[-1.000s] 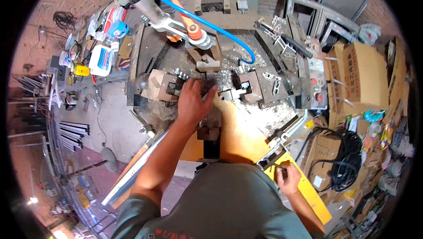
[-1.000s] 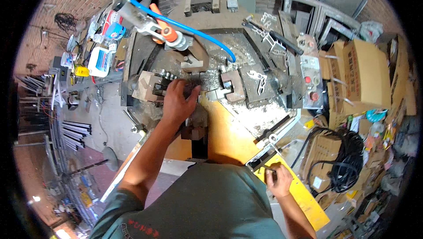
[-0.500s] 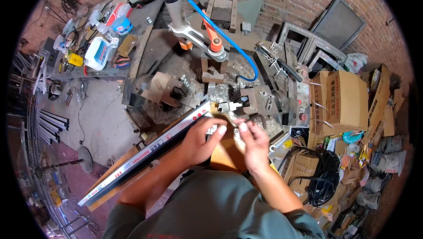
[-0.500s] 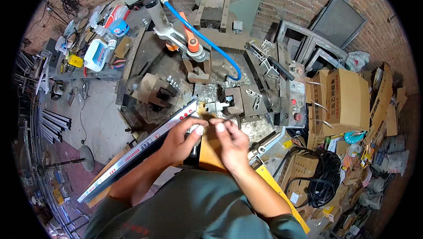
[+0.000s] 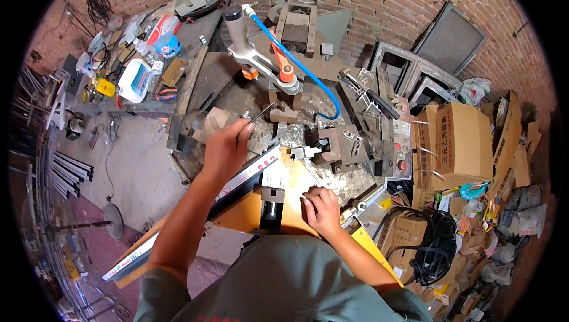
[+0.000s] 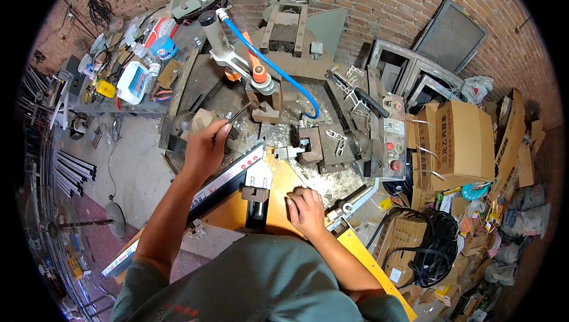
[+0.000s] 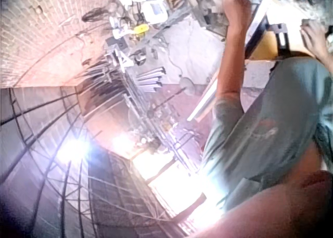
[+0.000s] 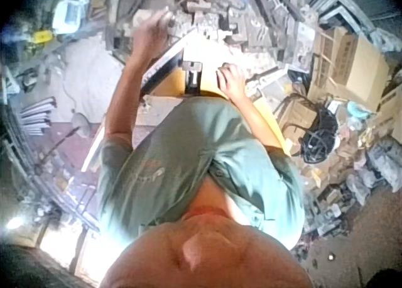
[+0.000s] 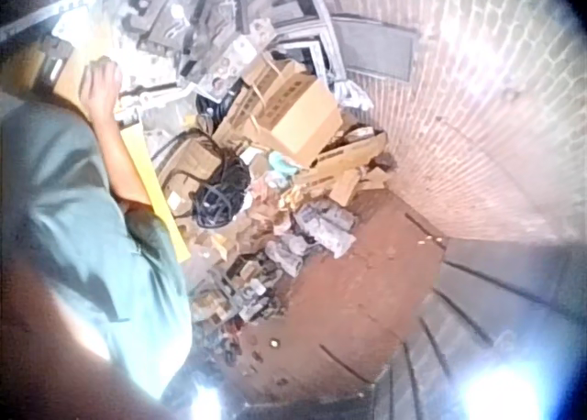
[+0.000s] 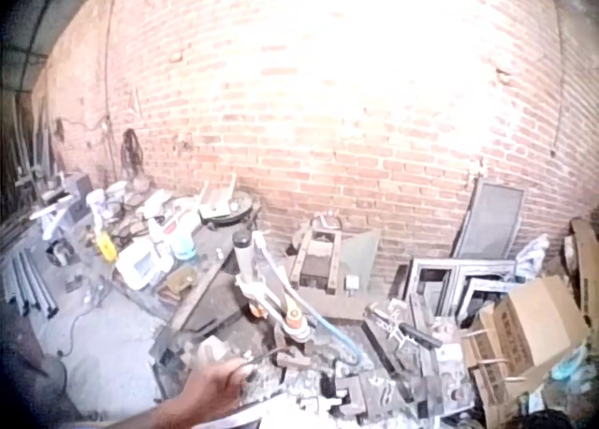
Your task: The person assembles a metal frame by placing aluminum extrusion pieces into a corner-joining machine, using a hex key to tighten internal fasteners, and pressing buttons on the machine to operate the pneumatic clamps.
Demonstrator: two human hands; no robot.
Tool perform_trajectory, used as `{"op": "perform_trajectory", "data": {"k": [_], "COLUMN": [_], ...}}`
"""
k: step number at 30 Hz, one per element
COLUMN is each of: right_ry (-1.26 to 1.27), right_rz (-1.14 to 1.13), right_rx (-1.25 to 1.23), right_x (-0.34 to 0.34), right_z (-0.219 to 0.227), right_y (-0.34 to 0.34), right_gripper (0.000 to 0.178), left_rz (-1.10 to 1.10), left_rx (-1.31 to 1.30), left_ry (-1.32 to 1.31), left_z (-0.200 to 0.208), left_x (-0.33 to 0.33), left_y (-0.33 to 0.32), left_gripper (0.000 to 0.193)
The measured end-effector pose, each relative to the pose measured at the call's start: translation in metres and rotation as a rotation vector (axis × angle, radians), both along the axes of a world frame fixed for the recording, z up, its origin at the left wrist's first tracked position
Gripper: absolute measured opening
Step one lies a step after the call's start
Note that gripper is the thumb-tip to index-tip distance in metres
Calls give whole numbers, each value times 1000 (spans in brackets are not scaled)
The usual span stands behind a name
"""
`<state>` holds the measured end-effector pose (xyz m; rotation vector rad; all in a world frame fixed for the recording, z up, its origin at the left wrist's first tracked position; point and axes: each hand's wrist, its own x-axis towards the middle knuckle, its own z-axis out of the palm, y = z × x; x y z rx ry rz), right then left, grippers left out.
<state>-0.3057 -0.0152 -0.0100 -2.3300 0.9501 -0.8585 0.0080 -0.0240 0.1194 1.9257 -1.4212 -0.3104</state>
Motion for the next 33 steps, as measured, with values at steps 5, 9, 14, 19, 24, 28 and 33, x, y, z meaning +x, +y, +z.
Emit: {"op": "perform_trajectory", "data": {"k": [5,9,14,19,24,28,33], "right_ry": [102,110,117,151,161,163,132], "right_rz": [-21,-25,-19,-12,-37,-58,-74], "right_rx": [-23,-41,-56,-97,-129,-132,-125], "right_x": [-6,-7,-4,-3,-2,1,-2], "right_z": [-14,-15,-13,-15,-15,-12,-16], "right_y": [13,14,14,14,16,17,16], "right_gripper": [20,21,22,25,24,24,22], "left_rz": [-131,-166,-242,-270,-162,-123,6], "left_rx": [-61,-10,55,108,108,125,174], "left_ry": [-122,-162,-240,-277,-175,-13,-76], "left_z": [-4,2,1,6,-17,-11,-9], "left_x": [20,31,56,59,32,26,10], "left_y": [-20,-27,-40,-42,-29,-32,-30], "left_gripper": [22,25,26,30,33,37,40]}}
